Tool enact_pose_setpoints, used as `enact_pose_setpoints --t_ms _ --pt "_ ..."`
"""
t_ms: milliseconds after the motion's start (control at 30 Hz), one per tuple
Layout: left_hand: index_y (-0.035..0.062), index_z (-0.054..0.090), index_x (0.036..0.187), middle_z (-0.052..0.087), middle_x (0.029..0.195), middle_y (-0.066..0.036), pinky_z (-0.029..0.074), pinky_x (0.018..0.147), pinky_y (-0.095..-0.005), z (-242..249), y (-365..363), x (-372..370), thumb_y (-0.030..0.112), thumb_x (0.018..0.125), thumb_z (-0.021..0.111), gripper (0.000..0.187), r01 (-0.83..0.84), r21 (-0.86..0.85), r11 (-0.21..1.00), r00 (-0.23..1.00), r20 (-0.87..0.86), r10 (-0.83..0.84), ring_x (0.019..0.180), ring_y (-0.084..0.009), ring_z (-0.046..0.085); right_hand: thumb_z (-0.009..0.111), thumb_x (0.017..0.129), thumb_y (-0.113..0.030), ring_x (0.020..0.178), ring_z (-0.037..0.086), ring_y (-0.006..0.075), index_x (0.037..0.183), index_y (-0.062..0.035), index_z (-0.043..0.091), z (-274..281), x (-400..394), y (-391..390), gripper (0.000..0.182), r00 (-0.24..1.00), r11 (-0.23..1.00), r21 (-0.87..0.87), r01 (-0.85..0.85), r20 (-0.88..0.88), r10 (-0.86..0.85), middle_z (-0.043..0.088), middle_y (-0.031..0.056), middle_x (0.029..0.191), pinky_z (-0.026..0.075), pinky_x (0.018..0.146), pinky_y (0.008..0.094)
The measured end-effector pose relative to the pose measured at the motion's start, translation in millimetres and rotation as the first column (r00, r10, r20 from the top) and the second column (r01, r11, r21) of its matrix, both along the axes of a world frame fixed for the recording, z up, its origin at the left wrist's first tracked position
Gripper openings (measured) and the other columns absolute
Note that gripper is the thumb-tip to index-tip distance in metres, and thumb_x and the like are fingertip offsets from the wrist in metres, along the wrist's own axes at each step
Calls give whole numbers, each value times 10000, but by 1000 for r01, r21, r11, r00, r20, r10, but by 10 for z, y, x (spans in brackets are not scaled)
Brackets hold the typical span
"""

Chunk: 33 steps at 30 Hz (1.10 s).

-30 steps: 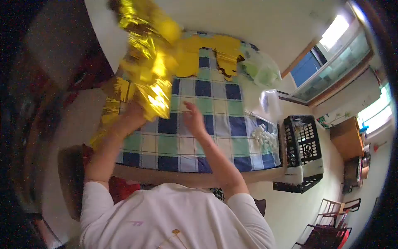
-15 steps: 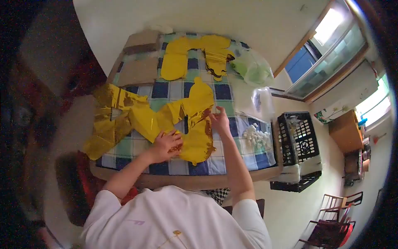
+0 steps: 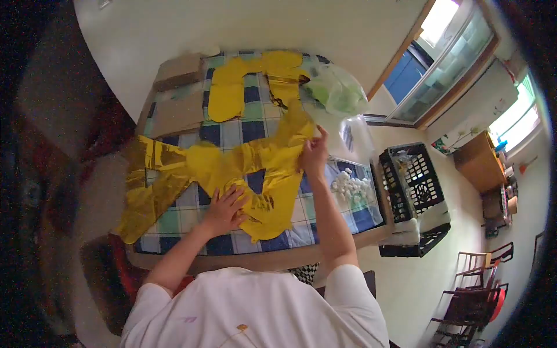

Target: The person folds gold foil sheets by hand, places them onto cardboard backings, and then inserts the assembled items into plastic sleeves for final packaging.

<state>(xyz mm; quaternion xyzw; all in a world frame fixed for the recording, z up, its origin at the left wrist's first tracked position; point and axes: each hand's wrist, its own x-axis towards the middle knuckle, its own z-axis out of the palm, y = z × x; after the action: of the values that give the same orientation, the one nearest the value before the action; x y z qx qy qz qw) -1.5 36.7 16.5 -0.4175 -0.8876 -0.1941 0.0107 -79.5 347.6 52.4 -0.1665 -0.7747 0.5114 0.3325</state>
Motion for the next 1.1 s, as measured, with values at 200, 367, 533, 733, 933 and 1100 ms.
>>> enact_pose_setpoints --t_ms 200,367,533,733,933,1100 --pt "157 481 1329 350 1454 -113 166 1066 -631 -66 23 -47 420 857 576 548 55 32 998 998 4 -55 1367 -306 283 602 794 -5 744 603 223 1260 -106 463 -285 220 529 497 968 980 187 64 225 -107 597 90 831 496 678 349" --pt "169 514 1295 395 1419 -112 218 1047 -622 -34 89 145 421 842 592 524 5 24 1000 998 -63 -3 1333 -311 341 618 800 -62 954 558 277 1074 -99 598 -67 -263 365 277 999 806 592 33 -7 -36 603 72 950 450 815 383" --pt "167 541 1256 434 1386 -94 252 1029 -616 -14 58 145 406 840 599 484 21 7 1000 998 -51 -21 1314 -295 373 614 791 -135 977 563 279 890 -116 644 -97 -1236 274 105 998 633 773 -52 70 -4 609 75 952 440 789 413" --pt "154 549 1220 426 1387 -89 260 1027 -604 64 62 124 352 848 609 426 30 79 996 999 -13 -29 1326 -282 360 633 776 -169 992 551 333 1031 -120 613 -227 -1718 206 261 889 518 805 -290 427 -165 602 97 1029 428 841 460" --pt "128 571 1154 502 1264 -107 310 991 -563 105 84 43 249 813 643 369 8 222 975 1000 1 -9 1234 -290 446 619 750 -130 944 591 326 1052 -109 554 -338 -1875 463 309 974 560 797 -227 188 128 592 103 1067 451 806 459" --pt "88 622 1065 563 1167 -104 380 951 -510 271 427 -737 131 770 686 305 -6 328 945 994 -97 40 1070 -307 534 641 780 -228 829 605 377 1006 -94 616 -321 -2142 573 264 906 512 757 -406 405 119 644 152 886 474 718 470"
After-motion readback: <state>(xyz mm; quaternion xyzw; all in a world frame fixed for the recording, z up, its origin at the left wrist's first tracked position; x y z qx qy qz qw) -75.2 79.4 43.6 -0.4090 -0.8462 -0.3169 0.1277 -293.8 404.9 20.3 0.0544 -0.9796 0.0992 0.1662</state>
